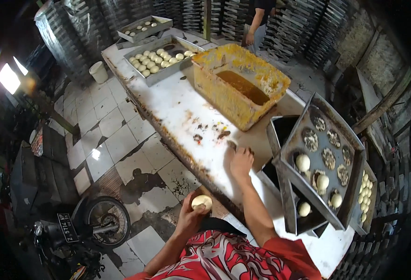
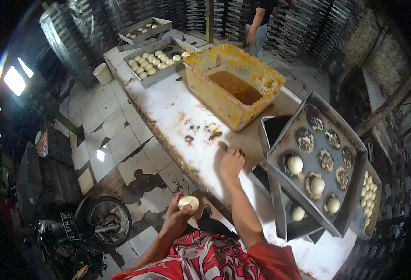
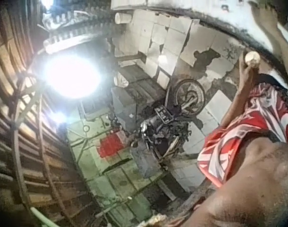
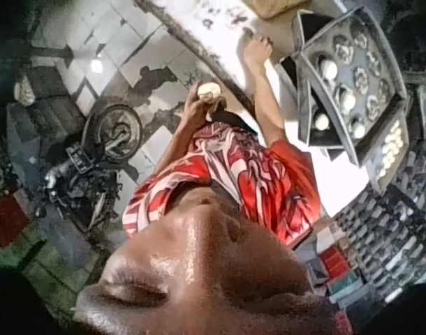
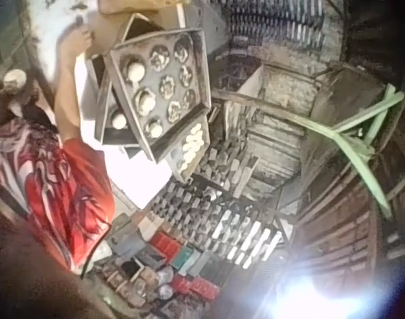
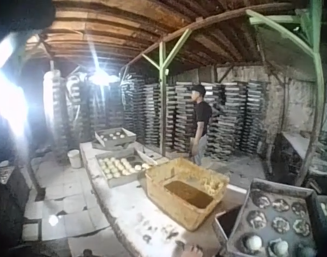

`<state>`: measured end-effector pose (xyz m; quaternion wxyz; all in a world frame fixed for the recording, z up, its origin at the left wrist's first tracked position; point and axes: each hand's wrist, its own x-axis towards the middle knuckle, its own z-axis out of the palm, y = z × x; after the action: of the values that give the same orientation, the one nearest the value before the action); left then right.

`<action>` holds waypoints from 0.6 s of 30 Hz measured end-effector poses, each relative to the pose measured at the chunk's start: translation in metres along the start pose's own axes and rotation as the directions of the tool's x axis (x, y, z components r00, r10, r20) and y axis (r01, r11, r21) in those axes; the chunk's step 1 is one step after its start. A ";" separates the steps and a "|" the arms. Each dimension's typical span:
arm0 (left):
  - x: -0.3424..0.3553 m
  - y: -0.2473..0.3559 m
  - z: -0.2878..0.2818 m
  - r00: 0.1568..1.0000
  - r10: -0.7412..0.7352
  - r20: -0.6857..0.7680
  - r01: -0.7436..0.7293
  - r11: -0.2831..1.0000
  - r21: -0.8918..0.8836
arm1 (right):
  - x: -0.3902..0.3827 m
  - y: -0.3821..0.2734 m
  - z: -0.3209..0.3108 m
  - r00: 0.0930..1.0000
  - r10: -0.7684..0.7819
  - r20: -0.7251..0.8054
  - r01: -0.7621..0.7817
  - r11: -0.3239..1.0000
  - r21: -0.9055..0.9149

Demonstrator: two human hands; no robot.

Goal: Filling and shaping dough balls into buns and placing them on baking trays.

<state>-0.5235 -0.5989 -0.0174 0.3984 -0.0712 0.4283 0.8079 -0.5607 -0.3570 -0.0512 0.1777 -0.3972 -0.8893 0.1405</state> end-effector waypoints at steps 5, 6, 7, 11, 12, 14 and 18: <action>0.079 0.039 0.055 0.990 0.066 0.128 -0.123 0.848 0.516 | -0.017 -0.050 -0.051 0.991 -0.117 -0.065 0.132 0.799 0.587; 0.090 0.045 0.068 0.943 0.100 0.317 -0.300 0.671 0.678 | -0.003 -0.060 -0.065 0.980 -0.132 -0.149 0.194 0.799 0.569; 0.094 0.054 0.078 0.888 -0.091 0.450 -0.270 0.690 0.672 | 0.018 -0.073 -0.077 0.968 -0.151 -0.199 0.238 0.797 0.555; 0.124 0.120 0.092 0.633 -0.270 0.726 -0.087 0.907 0.413 | 0.123 -0.093 -0.131 0.897 -0.154 -0.414 0.314 0.882 0.351; 0.139 0.132 0.092 0.563 -0.317 0.763 0.016 0.928 0.373 | 0.148 -0.094 -0.139 0.923 -0.157 -0.352 0.276 0.907 0.318; 0.164 0.154 0.085 0.518 -0.377 0.768 0.082 0.916 0.394 | 0.199 -0.096 -0.139 0.972 -0.195 -0.133 0.219 0.955 0.201; 0.221 0.178 0.053 0.643 -0.613 0.460 0.364 0.772 0.520 | 0.300 -0.093 -0.089 0.774 -0.072 0.629 0.224 0.960 -0.166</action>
<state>-0.7854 -0.4867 0.0285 0.7266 0.1549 0.3887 0.5449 -0.7701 -0.1805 0.1264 -0.1598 -0.2756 -0.9370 0.1432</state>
